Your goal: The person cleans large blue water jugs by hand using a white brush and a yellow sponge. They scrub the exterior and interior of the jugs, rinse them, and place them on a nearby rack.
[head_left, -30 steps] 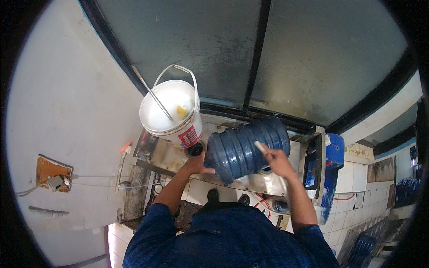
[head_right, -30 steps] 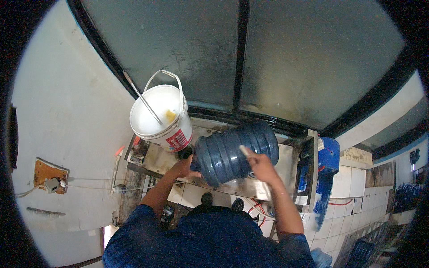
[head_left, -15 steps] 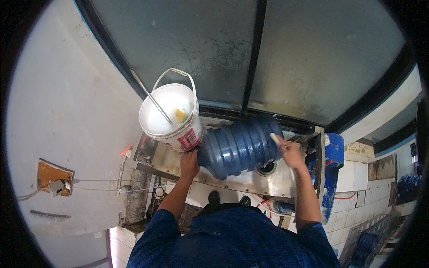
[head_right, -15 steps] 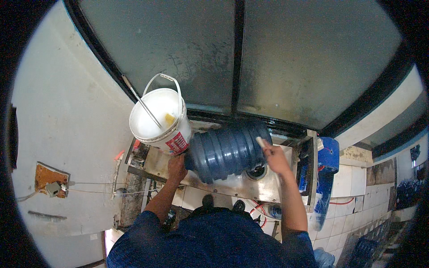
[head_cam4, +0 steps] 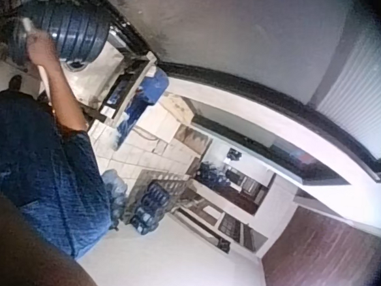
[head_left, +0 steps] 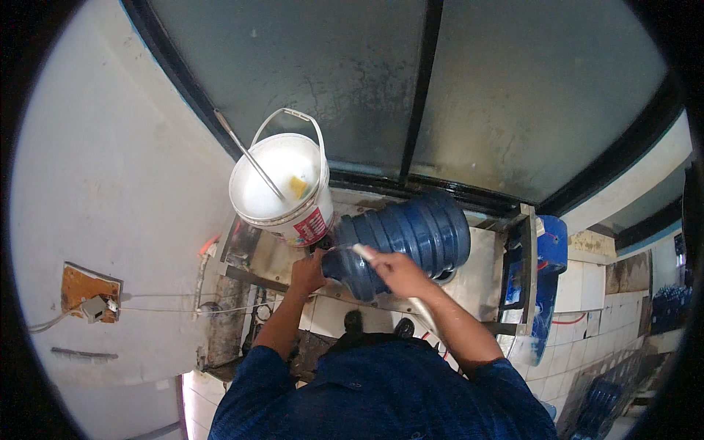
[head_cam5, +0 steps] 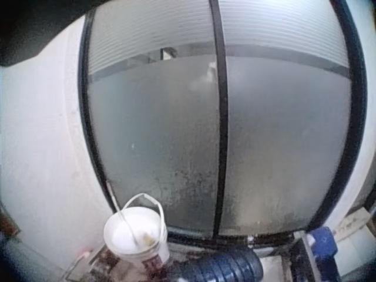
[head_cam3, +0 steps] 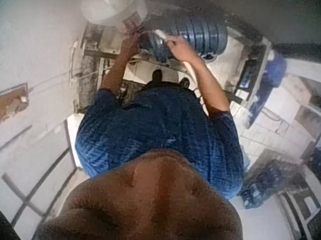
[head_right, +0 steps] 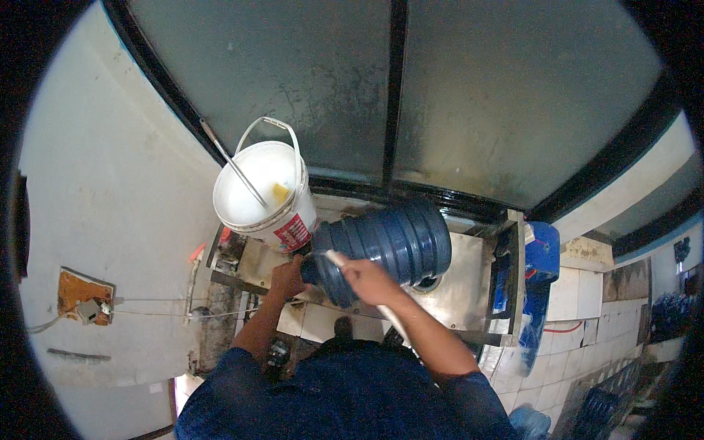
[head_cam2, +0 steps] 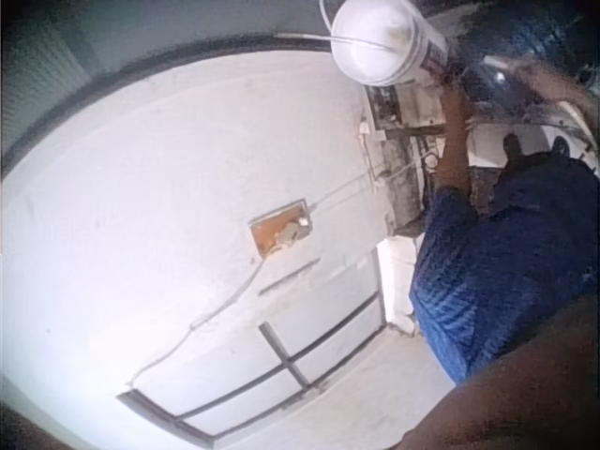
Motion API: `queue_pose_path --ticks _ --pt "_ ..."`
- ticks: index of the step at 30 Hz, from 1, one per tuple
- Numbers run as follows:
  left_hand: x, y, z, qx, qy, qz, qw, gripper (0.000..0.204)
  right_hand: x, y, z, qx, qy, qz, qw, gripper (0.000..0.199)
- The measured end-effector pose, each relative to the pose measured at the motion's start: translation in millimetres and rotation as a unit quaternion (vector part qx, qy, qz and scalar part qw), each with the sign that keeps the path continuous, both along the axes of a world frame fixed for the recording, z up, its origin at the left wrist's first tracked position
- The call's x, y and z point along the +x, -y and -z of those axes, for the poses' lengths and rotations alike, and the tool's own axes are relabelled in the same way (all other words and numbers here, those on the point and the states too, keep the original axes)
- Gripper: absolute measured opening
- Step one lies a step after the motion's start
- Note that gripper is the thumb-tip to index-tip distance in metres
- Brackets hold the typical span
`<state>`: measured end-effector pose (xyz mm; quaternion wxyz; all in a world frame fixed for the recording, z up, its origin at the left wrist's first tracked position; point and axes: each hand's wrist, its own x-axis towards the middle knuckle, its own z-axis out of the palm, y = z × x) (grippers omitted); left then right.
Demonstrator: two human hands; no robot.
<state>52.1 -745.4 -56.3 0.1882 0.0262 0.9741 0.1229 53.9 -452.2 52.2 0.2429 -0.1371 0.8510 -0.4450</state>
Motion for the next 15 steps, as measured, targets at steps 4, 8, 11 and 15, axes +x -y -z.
queue_pose_path --ticks 4,8,11,15 --pt "16 29 38 -0.009 -0.204 0.018 0.979 0.082 4 -92 9 -0.07 -0.109 0.127 0.984 0.024" --pt "21 44 26 -0.058 -0.186 0.049 0.98 0.076 20 -170 -11 -0.009 -0.043 0.216 0.975 0.039" --pt "25 48 -14 -0.061 -0.161 0.051 0.984 0.079 15 -180 -26 0.045 -0.024 0.233 0.971 0.039" --pt "41 40 -101 0.067 -0.157 0.032 0.985 0.084 -1 -163 -49 0.018 0.007 0.233 0.972 0.038"
